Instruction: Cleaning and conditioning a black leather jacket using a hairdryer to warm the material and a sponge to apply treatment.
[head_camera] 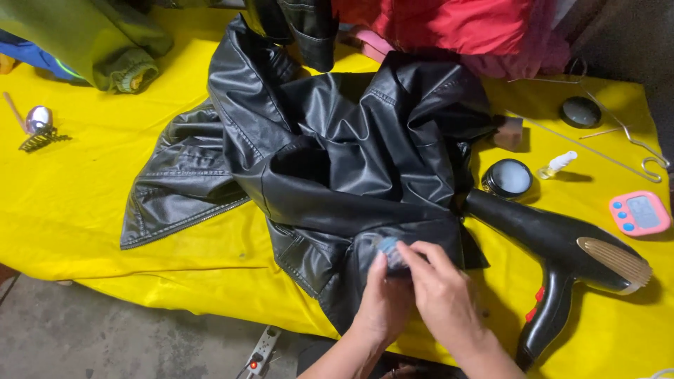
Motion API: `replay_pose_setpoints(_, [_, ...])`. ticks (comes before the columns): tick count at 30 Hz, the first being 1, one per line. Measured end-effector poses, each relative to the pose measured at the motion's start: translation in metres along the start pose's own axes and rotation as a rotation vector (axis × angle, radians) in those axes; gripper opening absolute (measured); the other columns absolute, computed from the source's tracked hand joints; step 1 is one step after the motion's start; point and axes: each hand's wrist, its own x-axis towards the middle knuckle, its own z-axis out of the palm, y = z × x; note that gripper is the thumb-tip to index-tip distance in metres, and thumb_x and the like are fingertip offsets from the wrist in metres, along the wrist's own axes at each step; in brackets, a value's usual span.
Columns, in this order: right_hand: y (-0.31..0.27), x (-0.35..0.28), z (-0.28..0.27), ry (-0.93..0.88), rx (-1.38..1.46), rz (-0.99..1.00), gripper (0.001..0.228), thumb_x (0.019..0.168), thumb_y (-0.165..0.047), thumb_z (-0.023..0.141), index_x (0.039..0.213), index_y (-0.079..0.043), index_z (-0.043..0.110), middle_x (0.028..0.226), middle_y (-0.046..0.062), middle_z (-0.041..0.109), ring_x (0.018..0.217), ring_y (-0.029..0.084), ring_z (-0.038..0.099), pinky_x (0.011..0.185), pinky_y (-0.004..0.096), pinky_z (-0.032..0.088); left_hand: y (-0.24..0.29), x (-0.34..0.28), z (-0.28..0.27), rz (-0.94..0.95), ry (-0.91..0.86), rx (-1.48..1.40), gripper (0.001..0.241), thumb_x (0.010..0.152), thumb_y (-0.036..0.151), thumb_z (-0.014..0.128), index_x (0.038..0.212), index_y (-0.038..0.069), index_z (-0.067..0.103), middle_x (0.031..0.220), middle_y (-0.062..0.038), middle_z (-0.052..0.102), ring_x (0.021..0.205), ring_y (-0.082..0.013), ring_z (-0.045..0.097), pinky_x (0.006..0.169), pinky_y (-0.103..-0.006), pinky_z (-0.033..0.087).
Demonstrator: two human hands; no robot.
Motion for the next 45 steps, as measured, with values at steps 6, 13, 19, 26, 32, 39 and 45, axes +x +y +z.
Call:
replay_pose_setpoints(6, [0.112, -0.008, -0.03, -0.002, -0.267, 0.446, 0.033, 0.102, -0.011, 0.06, 0.13, -0.018, 0.075, 0.129, 0.006, 0.069, 0.085, 0.036, 0.068, 0.07, 0.051, 0.055, 0.028, -0.012, 0.035, 0.193, 0.288, -0.025, 0.062, 0.099, 0.034, 0.044, 0.154, 0.008, 0.052, 0.158, -0.01, 0.056, 0.142, -0.0275, 0.053, 0.117, -0.0426, 0.042])
replay_pose_setpoints(13, [0.006, 0.019, 0.008, 0.113, -0.017, -0.072, 0.037, 0.095, -0.001, 0.063, 0.131, -0.011, 0.07, 0.114, 0.013, 0.064, 0.091, 0.026, 0.069, 0.079, 0.038, 0.059, -0.015, 0.02, -0.09, 0.192, 0.491, 1.135, 0.056, 0.101, 0.048, 0.039, 0.147, 0.023, 0.06, 0.145, -0.006, 0.066, 0.139, -0.0079, 0.056, 0.112, -0.0228, 0.041])
replay_pose_setpoints(19, [0.078, 0.019, -0.001, 0.005, -0.171, 0.259, 0.034, 0.1, -0.009, 0.062, 0.132, -0.014, 0.072, 0.114, 0.017, 0.069, 0.077, 0.032, 0.068, 0.066, 0.043, 0.059, -0.006, -0.003, -0.069, 0.155, 0.504, 1.09, 0.054, 0.102, 0.041, 0.044, 0.15, 0.021, 0.057, 0.133, 0.004, 0.07, 0.125, -0.0001, 0.052, 0.106, -0.018, 0.036])
replay_pose_setpoints(26, [0.026, -0.011, 0.012, 0.074, -0.087, -0.019, 0.049, 0.093, 0.005, 0.06, 0.137, -0.015, 0.066, 0.112, 0.015, 0.063, 0.077, 0.026, 0.067, 0.064, 0.035, 0.062, 0.002, 0.004, -0.005, 0.16, 0.312, 0.088, 0.027, 0.102, 0.034, 0.058, 0.102, 0.011, 0.045, 0.096, -0.009, 0.045, 0.086, -0.0204, 0.044, 0.072, -0.0378, 0.037])
replay_pose_setpoints(32, [0.09, -0.022, -0.021, -0.005, -0.338, 0.371, 0.044, 0.096, -0.005, 0.065, 0.134, -0.024, 0.071, 0.115, 0.01, 0.066, 0.067, 0.029, 0.063, 0.05, 0.043, 0.053, 0.018, -0.014, 0.036, 0.19, 0.269, -0.088, 0.055, 0.098, 0.026, 0.047, 0.147, 0.0, 0.054, 0.146, -0.023, 0.062, 0.13, -0.0411, 0.059, 0.102, -0.0604, 0.051])
replay_pose_setpoints(39, [0.022, -0.044, -0.011, -0.115, -0.17, 0.17, 0.063, 0.086, 0.002, 0.06, 0.136, -0.035, 0.065, 0.123, 0.004, 0.063, 0.067, 0.028, 0.072, 0.05, 0.047, 0.06, 0.016, 0.0, 0.021, 0.138, 0.145, -0.058, 0.054, 0.104, 0.033, 0.047, 0.125, -0.014, 0.062, 0.113, -0.031, 0.071, 0.102, -0.036, 0.069, 0.104, -0.0461, 0.053])
replay_pose_setpoints(45, [0.074, -0.03, -0.034, -0.062, -0.327, 0.446, 0.052, 0.094, -0.007, 0.063, 0.14, -0.033, 0.067, 0.121, 0.005, 0.062, 0.082, 0.034, 0.07, 0.063, 0.053, 0.059, 0.018, -0.006, 0.017, 0.211, 0.275, -0.082, 0.047, 0.102, 0.022, 0.047, 0.141, -0.001, 0.059, 0.142, -0.02, 0.065, 0.129, -0.0374, 0.06, 0.105, -0.056, 0.05])
